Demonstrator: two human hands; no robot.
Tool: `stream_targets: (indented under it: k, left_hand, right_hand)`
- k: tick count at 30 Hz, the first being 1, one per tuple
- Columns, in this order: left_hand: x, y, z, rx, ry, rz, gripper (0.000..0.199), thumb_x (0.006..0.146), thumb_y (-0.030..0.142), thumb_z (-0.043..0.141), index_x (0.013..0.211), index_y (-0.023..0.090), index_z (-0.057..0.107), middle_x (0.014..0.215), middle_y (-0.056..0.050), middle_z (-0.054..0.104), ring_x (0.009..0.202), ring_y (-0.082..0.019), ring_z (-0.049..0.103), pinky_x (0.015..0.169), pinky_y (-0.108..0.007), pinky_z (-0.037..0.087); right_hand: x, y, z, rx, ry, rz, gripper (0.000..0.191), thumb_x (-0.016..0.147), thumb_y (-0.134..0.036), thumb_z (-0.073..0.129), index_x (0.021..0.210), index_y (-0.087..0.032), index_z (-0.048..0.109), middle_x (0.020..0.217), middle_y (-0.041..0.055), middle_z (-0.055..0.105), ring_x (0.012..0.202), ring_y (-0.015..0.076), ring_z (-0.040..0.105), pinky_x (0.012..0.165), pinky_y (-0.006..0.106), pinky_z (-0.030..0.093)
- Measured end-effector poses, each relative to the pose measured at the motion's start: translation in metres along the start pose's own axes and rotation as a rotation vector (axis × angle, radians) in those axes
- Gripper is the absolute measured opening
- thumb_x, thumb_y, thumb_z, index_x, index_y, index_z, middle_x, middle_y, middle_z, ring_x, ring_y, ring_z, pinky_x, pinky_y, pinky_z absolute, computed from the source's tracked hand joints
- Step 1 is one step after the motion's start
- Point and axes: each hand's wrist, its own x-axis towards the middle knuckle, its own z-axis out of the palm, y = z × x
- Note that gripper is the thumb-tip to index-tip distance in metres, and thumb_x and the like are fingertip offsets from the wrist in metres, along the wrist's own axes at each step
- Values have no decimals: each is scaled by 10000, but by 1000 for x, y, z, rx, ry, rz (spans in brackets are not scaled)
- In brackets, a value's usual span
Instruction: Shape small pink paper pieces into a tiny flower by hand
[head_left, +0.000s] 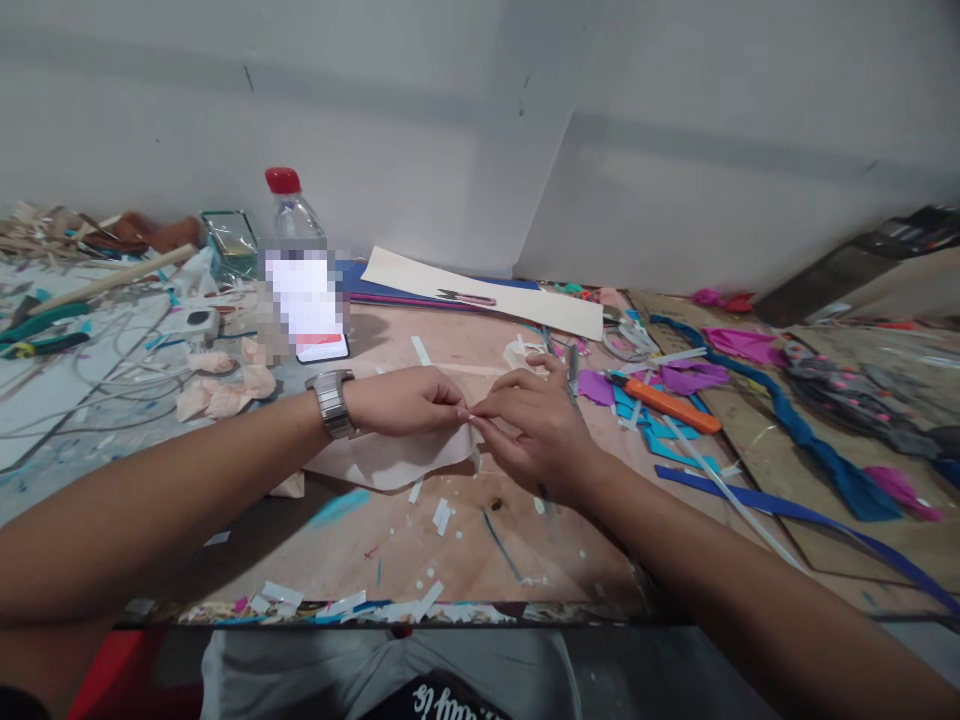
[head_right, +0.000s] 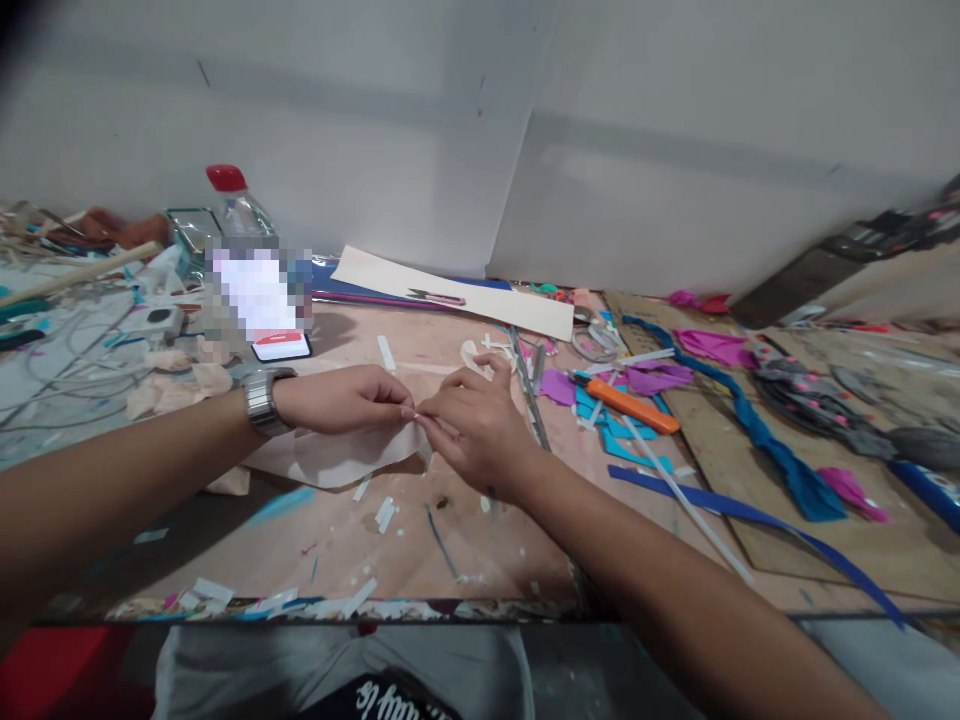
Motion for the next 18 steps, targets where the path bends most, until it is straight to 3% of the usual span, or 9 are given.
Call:
stream_targets:
  k: [9,13,18]
  left_hand:
    - [-2,15,7,276,123,6,390,1028,383,474,821,143,701,701,-17,651,608,-125,494,592,-279,295]
    - [-3,25,15,329,183,30,330,1028,304,481,939,161,764,773,-39,733,626,-134,541,610,-282,304]
    - [-5,33,21,460,215,33,292,1001,202,488,929,163,769,825,-62,765,654,-155,565,616,-291,304]
  right_hand:
    - [1,1,-1,13,-26,56,109,982,-256,639,900,-239,708,818,-14,763,921,209,673,1113,513,250]
    - [2,1,-2,37,-64,95,67,947,-247,641,901,-223,683,841,8,745,999,240,669,1077,511,266]
    - [4,-1,-4,101,-121,139,77,865,-187,605,812,-217,652,817,18,715,1091,276,642,1046,519,255]
